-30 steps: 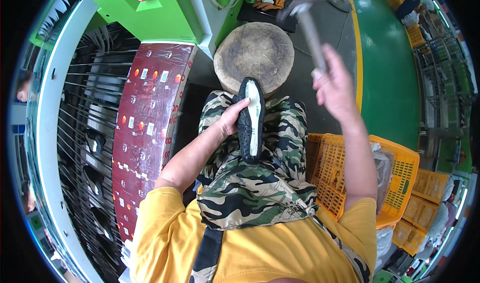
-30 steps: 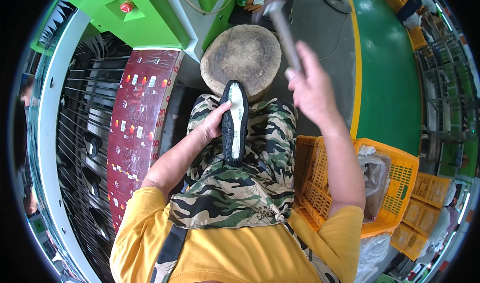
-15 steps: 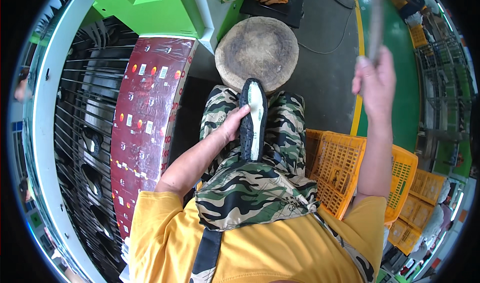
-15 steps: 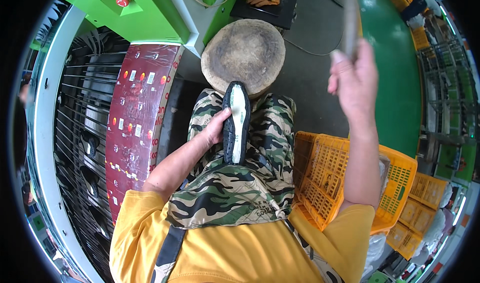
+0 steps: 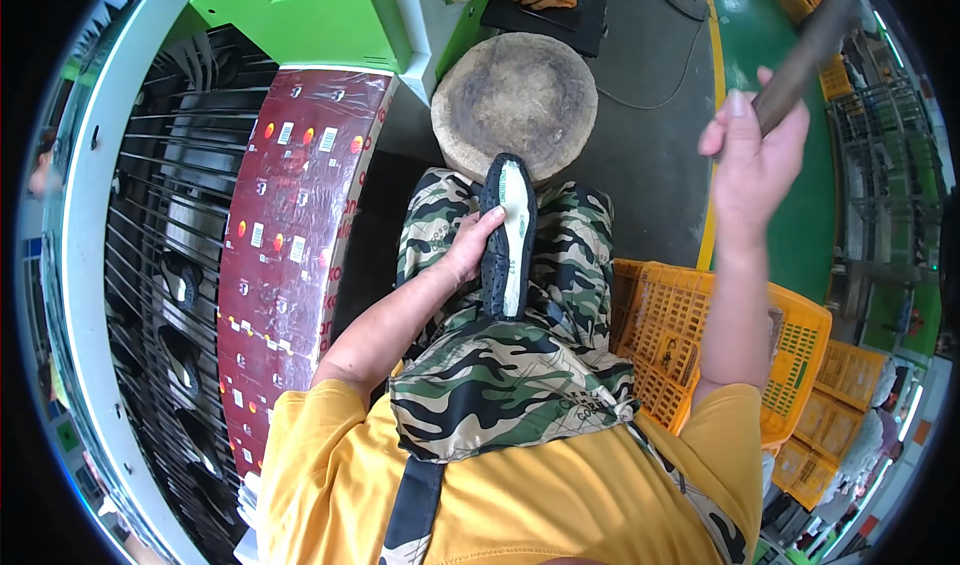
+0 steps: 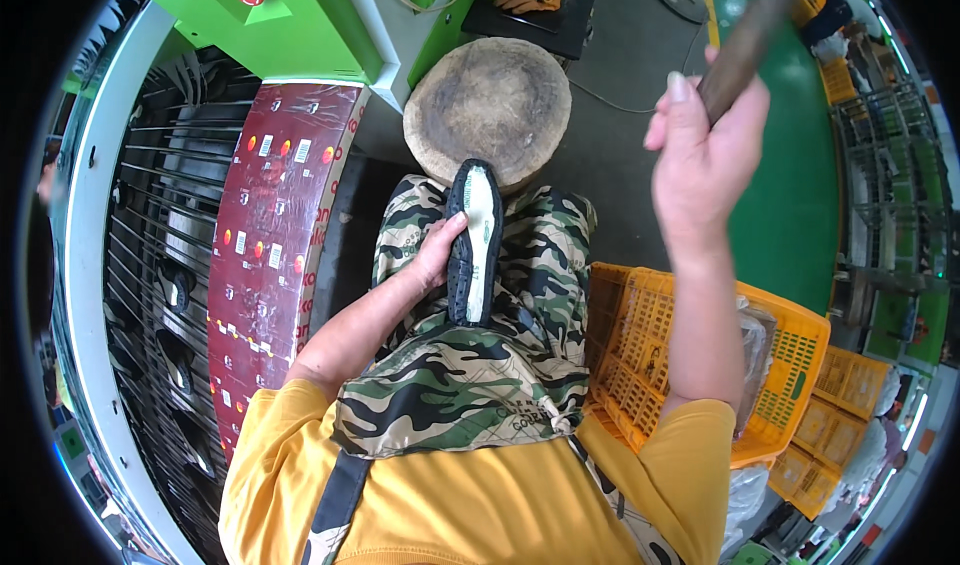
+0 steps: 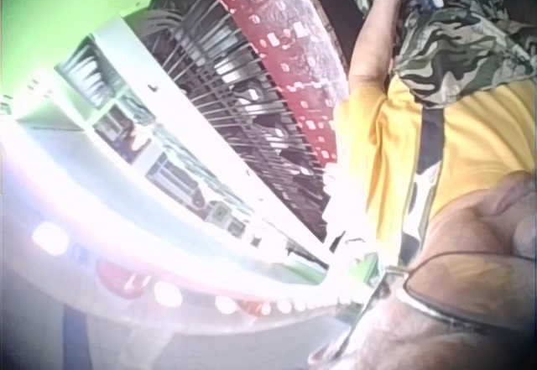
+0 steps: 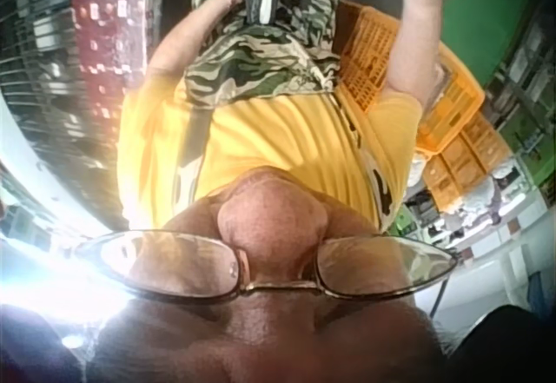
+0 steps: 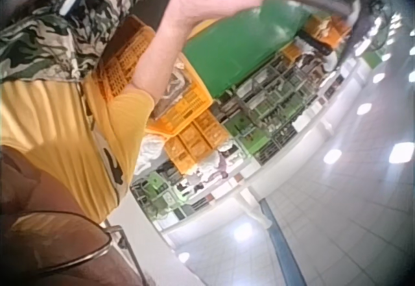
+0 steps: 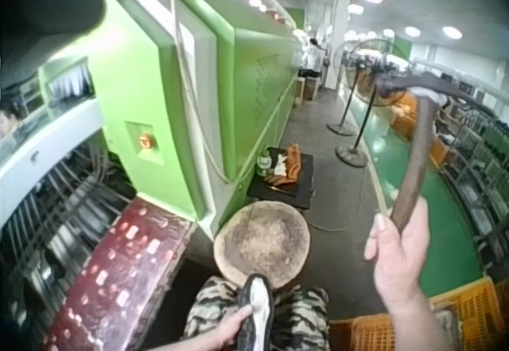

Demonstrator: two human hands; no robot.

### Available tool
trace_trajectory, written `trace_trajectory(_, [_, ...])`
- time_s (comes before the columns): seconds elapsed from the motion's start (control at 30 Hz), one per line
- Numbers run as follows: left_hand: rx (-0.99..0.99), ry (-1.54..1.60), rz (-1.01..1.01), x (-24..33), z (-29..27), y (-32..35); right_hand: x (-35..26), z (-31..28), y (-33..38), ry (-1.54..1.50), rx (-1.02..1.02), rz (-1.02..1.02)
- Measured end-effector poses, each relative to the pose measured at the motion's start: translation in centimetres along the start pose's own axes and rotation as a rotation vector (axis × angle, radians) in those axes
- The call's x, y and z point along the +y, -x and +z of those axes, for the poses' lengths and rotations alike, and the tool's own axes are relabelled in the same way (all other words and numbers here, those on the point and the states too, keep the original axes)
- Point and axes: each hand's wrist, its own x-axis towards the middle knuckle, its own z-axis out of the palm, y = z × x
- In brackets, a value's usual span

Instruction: Hammering a shoe sole on a wooden block to secure adhesion and shape during manufacturing.

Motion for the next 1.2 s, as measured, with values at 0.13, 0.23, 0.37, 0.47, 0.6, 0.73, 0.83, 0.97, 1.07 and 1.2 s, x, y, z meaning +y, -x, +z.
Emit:
trace_trajectory(0.13, [-0.038, -0.039, 0.002, 0.3, 1.0, -0.7, 8.4, 0.3, 9.9, 0.759, -0.733, 0.095])
trace_trajectory(0.23, [0.006, 0.047, -0.017, 0.0, 1.0, -0.3, 6.4, -0.6, 7.0, 0.515, -0.764, 0.538])
trace_trajectory(0.37, [0.021, 0.015, -0.052, 0.7, 0.6, 0.3, -0.7, -1.2, 0.3, 0.015, -0.364, 0.325])
trace_trajectory(0.47, [0.009, 0.025, -0.038, 0.5, 0.7, 0.0, -0.5, 0.8, 1.8, -0.150, -0.041, 0.064])
trace_trajectory(0.6, [0.012, -0.026, -0.054, 0.8, 1.9, -0.2, 9.6, -0.4, 11.8, 0.918, -1.071, 0.311])
trace_trajectory(0.73, [0.017, 0.006, -0.086, 0.7, 0.6, 0.4, 3.2, 0.7, 5.4, 0.500, -0.772, 0.231])
trace_trajectory(0.83, [0.008, 0.024, -0.099, 0.7, 1.3, 0.1, 5.0, 0.6, 6.8, 0.451, -0.496, 0.241])
trace_trajectory(0.97, [0.015, 0.017, -0.092, 0.7, 1.4, -0.3, 9.2, -0.5, 11.7, 0.854, -0.961, 0.271])
trace_trajectory(1.07, [0.006, 0.024, -0.092, 0.6, 1.2, -0.3, 8.8, -0.7, 12.0, 0.826, -1.051, 0.340])
trace_trajectory(1.2, [0.007, 0.062, -0.097, 0.7, 1.5, -0.1, 6.9, -1.0, 8.4, 0.571, -0.882, 0.511])
